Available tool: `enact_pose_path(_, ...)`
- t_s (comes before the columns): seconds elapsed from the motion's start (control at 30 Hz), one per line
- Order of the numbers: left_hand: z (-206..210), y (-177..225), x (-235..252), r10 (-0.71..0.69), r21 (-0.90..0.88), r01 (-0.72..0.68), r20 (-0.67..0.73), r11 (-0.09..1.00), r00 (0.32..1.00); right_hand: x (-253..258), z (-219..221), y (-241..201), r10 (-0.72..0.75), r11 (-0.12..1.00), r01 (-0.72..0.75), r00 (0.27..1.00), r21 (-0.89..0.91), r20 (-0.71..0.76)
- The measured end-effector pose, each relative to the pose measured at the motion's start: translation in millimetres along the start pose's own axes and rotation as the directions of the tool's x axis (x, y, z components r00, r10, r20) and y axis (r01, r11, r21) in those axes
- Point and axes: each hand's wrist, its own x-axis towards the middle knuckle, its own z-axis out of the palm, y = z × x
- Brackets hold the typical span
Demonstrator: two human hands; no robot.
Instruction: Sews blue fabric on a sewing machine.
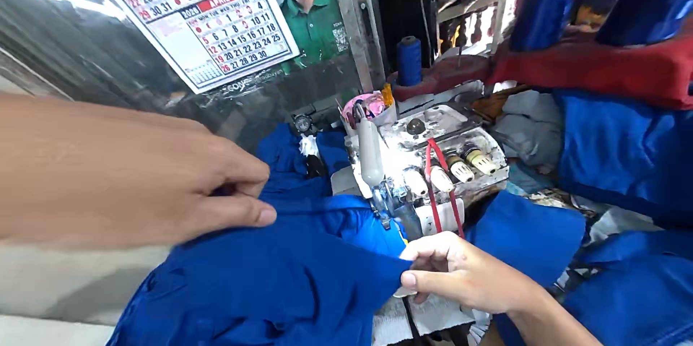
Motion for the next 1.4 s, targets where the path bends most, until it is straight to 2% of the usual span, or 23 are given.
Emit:
enact_pose_path(0.07, 5.7, -17.4, 6.8, -0.021, 0.026, 0.020, 0.062, 0.999, 0.998, 0.6, 0.2, 0.3, 0.010, 1.000, -0.010, 1.000, -0.004, -0.005)
enact_pose_path(0.2, -11.7, -1.8, 6.8, -0.044, -0.296, 0.087, 0.151, 0.951, 0.988, 2.4, -1.2, 1.2, 0.007, 1.000, -0.007, 1.000, 0.010, -0.019)
enact_pose_path(0.27, 5.4, -16.0, 17.1, -0.048, -0.215, 0.084, 0.169, 0.973, 0.984, 1.7, 0.3, 1.6, 0.020, 1.000, -0.020, 0.999, 0.003, -0.028)
enact_pose_path(0.3, 7.3, -20.8, 20.8, -0.064, -0.238, 0.116, 0.217, 0.964, 0.974, 2.3, 0.9, 1.9, 0.022, 1.000, -0.022, 0.999, 0.002, -0.034)
enact_pose_path(0.33, 3.3, -20.6, 21.9, -0.053, -0.328, 0.136, 0.251, 0.935, 0.967, 3.0, 1.4, 2.7, 0.017, 1.000, -0.017, 0.999, 0.002, -0.041)
enact_pose_path(0.4, -3.7, -13.6, 19.7, 0.011, -0.519, 0.114, 0.233, 0.847, 0.972, 3.3, 2.3, 4.1, 0.002, 1.000, -0.001, 0.999, 0.006, -0.051)
enact_pose_path(0.53, 27.3, -28.9, 31.1, -0.009, -0.485, 0.120, 0.225, 0.866, 0.974, -1.3, 2.0, 5.2, 0.024, 1.000, -0.024, 0.999, 0.006, -0.033)
enact_pose_path(0.63, 26.1, -17.6, 32.0, 0.040, -0.630, 0.098, 0.202, 0.771, 0.979, -0.8, 1.6, 3.4, 0.027, 0.999, -0.025, 0.998, 0.023, -0.052)
enact_pose_path(0.73, 41.6, -15.9, 44.3, -0.014, -0.558, 0.141, 0.224, 0.818, 0.974, -1.5, 0.0, 0.5, 0.045, 0.999, -0.045, 0.998, 0.012, -0.047)
enact_pose_path(0.83, 45.5, -11.3, 48.7, 0.042, -0.649, 0.118, 0.225, 0.752, 0.973, -2.5, -1.0, -0.1, 0.046, 0.998, -0.045, 0.998, 0.032, -0.044)
enact_pose_path(0.93, 59.1, -16.4, 56.8, 0.014, -0.638, 0.139, 0.229, 0.757, 0.973, -2.3, 1.7, -2.9, 0.079, 0.993, -0.075, 0.996, 0.089, -0.045)
enact_pose_path(1.0, 63.8, -18.1, 54.4, 0.021, -0.698, 0.154, 0.236, 0.699, 0.972, -0.4, 1.7, -2.9, 0.092, 0.993, -0.086, 0.993, 0.087, -0.073)
enact_pose_path(1.03, 71.9, -19.8, 52.9, 0.023, -0.722, 0.151, 0.226, 0.675, 0.974, -0.6, 3.9, -2.6, 0.100, 0.993, -0.093, 0.990, 0.073, -0.097)
enact_pose_path(1.1, 109.5, -27.5, 48.0, -0.062, -0.702, 0.162, 0.166, 0.694, 0.984, 0.2, 12.7, -3.9, 0.102, 0.995, -0.104, 0.983, -0.002, -0.154)
enact_pose_path(1.17, 160.3, -39.6, 36.5, -0.142, -0.700, 0.127, 0.037, 0.702, 0.989, 4.8, 24.7, -4.6, 0.090, 0.972, -0.131, 0.975, -0.195, -0.204)
enact_pose_path(1.23, 193.3, -42.8, 22.4, -0.198, -0.706, 0.047, -0.134, 0.707, 0.971, 15.1, 37.1, -4.6, 0.111, 0.895, -0.171, 0.980, -0.413, -0.164)
enact_pose_path(1.3, 191.9, -35.8, 6.1, -0.246, -0.704, -0.007, -0.258, 0.710, 0.934, 28.6, 45.0, -9.9, 0.259, 0.785, -0.269, 0.961, -0.559, -0.100)
enact_pose_path(1.33, 180.9, -31.7, -5.0, -0.276, -0.717, -0.026, -0.302, 0.697, 0.913, 34.5, 47.2, -10.1, 0.283, 0.771, -0.272, 0.956, -0.576, -0.073)
enact_pose_path(1.4, 159.1, -18.6, -22.4, -0.304, -0.719, -0.034, -0.335, 0.694, 0.892, 31.1, 50.5, -2.7, 0.193, 0.841, -0.184, 0.981, -0.509, -0.036)
